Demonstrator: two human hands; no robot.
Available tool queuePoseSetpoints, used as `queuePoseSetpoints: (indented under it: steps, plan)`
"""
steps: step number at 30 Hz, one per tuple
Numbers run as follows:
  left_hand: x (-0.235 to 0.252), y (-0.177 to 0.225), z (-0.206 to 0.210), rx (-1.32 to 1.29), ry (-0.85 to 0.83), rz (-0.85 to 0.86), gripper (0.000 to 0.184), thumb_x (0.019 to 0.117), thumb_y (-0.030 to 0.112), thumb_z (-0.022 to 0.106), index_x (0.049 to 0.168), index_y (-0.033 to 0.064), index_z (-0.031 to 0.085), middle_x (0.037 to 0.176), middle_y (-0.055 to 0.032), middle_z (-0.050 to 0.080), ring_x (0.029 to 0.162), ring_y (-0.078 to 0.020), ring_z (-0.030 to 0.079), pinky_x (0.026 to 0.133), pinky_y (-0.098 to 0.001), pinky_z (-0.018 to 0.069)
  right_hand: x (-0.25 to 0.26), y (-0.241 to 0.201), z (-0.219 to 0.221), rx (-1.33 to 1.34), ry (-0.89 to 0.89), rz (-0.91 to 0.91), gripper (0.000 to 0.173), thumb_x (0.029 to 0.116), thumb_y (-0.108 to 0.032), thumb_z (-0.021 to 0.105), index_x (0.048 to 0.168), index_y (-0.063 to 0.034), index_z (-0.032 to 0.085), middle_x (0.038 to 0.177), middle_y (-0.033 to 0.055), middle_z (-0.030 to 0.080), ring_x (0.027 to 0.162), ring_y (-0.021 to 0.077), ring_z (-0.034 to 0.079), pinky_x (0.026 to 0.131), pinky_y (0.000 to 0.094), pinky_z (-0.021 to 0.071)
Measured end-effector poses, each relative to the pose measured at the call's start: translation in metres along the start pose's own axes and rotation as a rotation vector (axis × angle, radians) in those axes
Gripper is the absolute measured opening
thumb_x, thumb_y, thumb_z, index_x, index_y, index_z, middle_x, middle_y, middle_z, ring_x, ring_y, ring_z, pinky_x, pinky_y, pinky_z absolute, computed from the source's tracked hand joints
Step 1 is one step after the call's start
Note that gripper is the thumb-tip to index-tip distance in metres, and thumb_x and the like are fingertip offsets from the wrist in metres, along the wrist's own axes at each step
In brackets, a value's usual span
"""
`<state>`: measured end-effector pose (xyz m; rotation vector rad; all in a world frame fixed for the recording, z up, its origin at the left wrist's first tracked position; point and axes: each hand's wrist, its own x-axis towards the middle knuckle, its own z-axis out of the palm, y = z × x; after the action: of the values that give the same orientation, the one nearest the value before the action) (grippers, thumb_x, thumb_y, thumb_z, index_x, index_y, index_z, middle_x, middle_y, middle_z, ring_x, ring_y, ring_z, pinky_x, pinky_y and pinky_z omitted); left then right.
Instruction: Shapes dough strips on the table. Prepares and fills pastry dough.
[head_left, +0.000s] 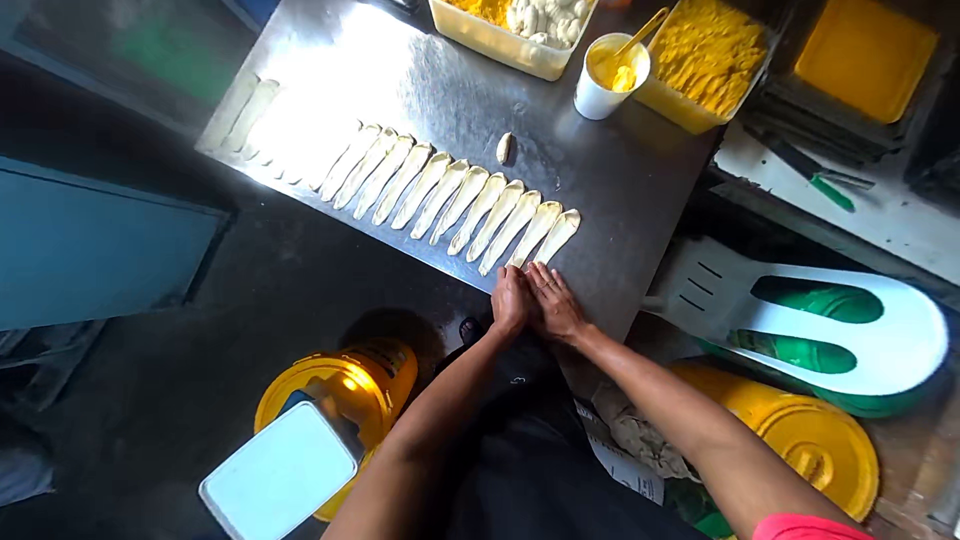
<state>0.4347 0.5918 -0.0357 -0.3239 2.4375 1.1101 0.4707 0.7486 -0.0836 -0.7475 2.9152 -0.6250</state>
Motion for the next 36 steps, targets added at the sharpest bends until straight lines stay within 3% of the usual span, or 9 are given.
queuePoseSetpoints:
  steps: [6,9,12,17,21,27,30,32,36]
  plan:
    - [-0.046,-0.046,-0.032,0.127,0.022,0.155,0.033,0.1011,0.019,0.053,0.131,0.0102,0.064,0.128,-0.0144,0.064,0.097,-0.0271,0.071,0.082,-0.0472,0.0614,-0.01,-0.029,-0.008,0.005,-0.069,0.054,0.076,0.0997,-0.063,0.042,0.155,-0.0115,0.046,0.165,0.0065,0.039,0.156,0.0246,0.027,0.127,0.0569,0.0203]
    - [-0.044,-0.052,-0.062,0.116,0.127,0.184,0.03,0.1012,0.018,0.054,0.127,0.0085,0.066,0.121,-0.014,0.066,0.095,-0.0244,0.071,0.083,-0.0448,0.0613,0.015,0.012,-0.04,0.018,0.045,0.037,0.065,0.1041,-0.056,0.045,0.149,-0.0108,0.054,0.158,0.0061,0.049,0.152,0.0203,0.038,0.127,0.0494,0.0278]
    - [-0.02,-0.04,-0.089,0.102,0.21,0.174,0.029,0.1028,0.021,0.053,0.122,0.0066,0.069,0.112,-0.0124,0.07,0.094,-0.0238,0.071,0.086,-0.0464,0.0598,0.048,0.074,-0.059,-0.063,0.003,0.096,0.07,0.1064,-0.055,0.038,0.156,-0.0059,0.042,0.166,0.0112,0.035,0.157,0.0236,0.026,0.128,0.052,0.0204]
    - [0.052,0.005,-0.126,0.127,0.302,0.182,0.029,0.1033,0.018,0.054,0.124,0.0067,0.07,0.113,-0.0133,0.072,0.105,-0.0281,0.07,0.094,-0.0522,0.0567,0.086,0.107,-0.106,-0.063,0.084,0.053,0.057,0.1067,-0.05,0.043,0.144,-0.0099,0.061,0.153,0.0064,0.055,0.148,0.021,0.043,0.126,0.0587,0.0214]
    - [0.126,0.065,-0.143,0.328,0.327,0.443,0.032,0.1031,0.004,0.047,0.125,0.009,0.07,0.123,-0.014,0.069,0.12,-0.0367,0.062,0.099,-0.0574,0.0518,0.144,0.158,-0.18,-0.042,0.245,0.068,0.047,0.1088,-0.03,0.045,0.147,-0.0046,0.056,0.155,0.0119,0.052,0.148,0.0263,0.044,0.125,0.0548,0.0282]
    - [0.27,0.115,-0.135,0.936,-0.116,0.869,0.039,0.0991,-0.003,0.052,0.133,0.0116,0.066,0.157,-0.0106,0.049,0.15,-0.0378,0.036,0.116,-0.0579,0.0377,0.267,0.249,-0.24,-0.116,0.038,0.055,0.051,0.1077,-0.024,0.05,0.152,-0.0001,0.046,0.157,0.0191,0.048,0.148,0.0328,0.043,0.125,0.0561,0.0253]
    - [0.298,0.122,-0.133,0.959,-0.185,0.942,0.027,0.0956,-0.005,0.057,0.114,0.0077,0.072,0.131,-0.0141,0.065,0.141,-0.0386,0.046,0.116,-0.0567,0.0391,0.302,0.261,-0.241,-0.109,-0.14,0.08,0.039,0.1088,-0.023,0.047,0.142,-0.0066,0.06,0.13,0.0162,0.069,0.125,0.033,0.065,0.119,0.057,0.0347]
    - [0.295,0.125,-0.135,0.822,-0.14,0.774,0.019,0.0953,0.004,0.06,0.11,0.005,0.072,0.12,-0.0156,0.066,0.128,-0.0364,0.056,0.108,-0.0538,0.0466,0.308,0.257,-0.241,-0.111,-0.22,0.184,0.028,0.1065,-0.022,0.047,0.117,-0.0112,0.071,0.104,0.0165,0.074,0.106,0.0374,0.069,0.096,0.0584,0.0496]
    - [0.245,0.139,-0.138,0.197,0.155,0.451,0.027,0.1008,0.026,0.063,0.114,0.0037,0.068,0.109,-0.0155,0.064,0.09,-0.0247,0.068,0.082,-0.0445,0.0601,0.311,0.249,-0.251,-0.131,-0.273,0.288,0.025,0.1049,-0.023,0.051,0.11,-0.0108,0.072,0.103,0.021,0.072,0.103,0.0434,0.068,0.084,0.0645,0.0498]
